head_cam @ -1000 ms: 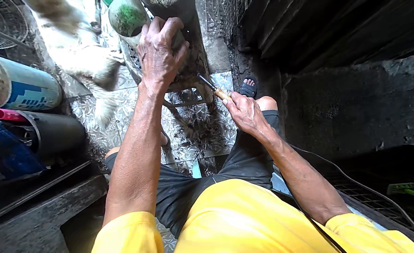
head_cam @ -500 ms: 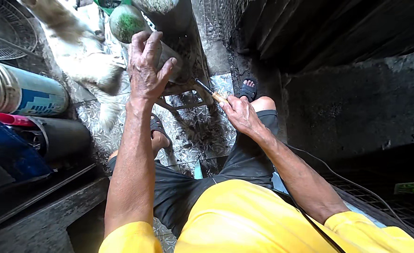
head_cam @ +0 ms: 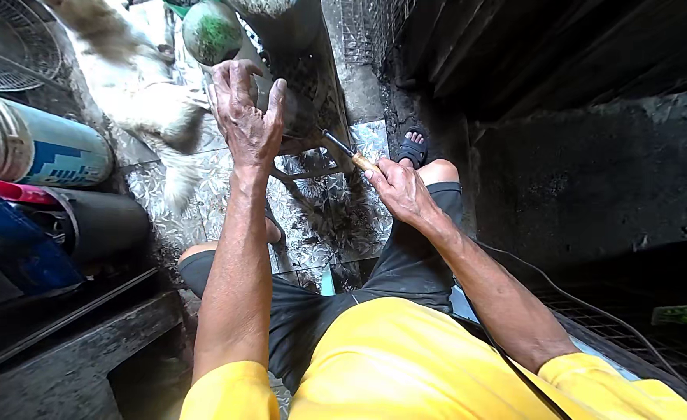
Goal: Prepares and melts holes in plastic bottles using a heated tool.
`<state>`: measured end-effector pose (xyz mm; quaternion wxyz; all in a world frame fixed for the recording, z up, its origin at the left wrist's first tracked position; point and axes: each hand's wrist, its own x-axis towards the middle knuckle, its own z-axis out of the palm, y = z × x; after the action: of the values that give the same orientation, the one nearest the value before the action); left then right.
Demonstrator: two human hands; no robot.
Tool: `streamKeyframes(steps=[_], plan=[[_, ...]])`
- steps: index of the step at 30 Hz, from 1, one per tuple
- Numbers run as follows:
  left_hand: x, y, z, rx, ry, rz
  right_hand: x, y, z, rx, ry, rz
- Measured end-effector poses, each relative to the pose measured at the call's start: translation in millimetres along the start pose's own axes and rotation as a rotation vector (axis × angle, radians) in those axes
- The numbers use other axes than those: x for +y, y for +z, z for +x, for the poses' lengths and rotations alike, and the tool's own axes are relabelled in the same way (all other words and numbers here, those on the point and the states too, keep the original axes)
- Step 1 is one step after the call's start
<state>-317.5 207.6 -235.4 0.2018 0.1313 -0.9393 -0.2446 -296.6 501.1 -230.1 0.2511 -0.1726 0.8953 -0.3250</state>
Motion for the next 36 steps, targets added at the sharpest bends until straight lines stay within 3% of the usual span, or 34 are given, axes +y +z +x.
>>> streamKeyframes(steps=[8,16,19,24,36], plan=[[-10,-5,4,-0.053,0.062,-0.083,0,-2,4,0.007,-0.006,-0.016],[-1,-15,10,-0.152,0.002,-0.027,0,-3,5,-0.007,-0.014,-0.018],[10,-9,10,-0.104,-0.026,0.030,-2,-5,5,-0.009,-0.016,-0.030],[6,5,10,0.020,0.079,-0.011,-1,-8,6,-0.006,-0.028,-0.057],[-6,3,16,0.007,0.135,-0.079,-13,-4,15,-0.041,-0.014,-0.120]])
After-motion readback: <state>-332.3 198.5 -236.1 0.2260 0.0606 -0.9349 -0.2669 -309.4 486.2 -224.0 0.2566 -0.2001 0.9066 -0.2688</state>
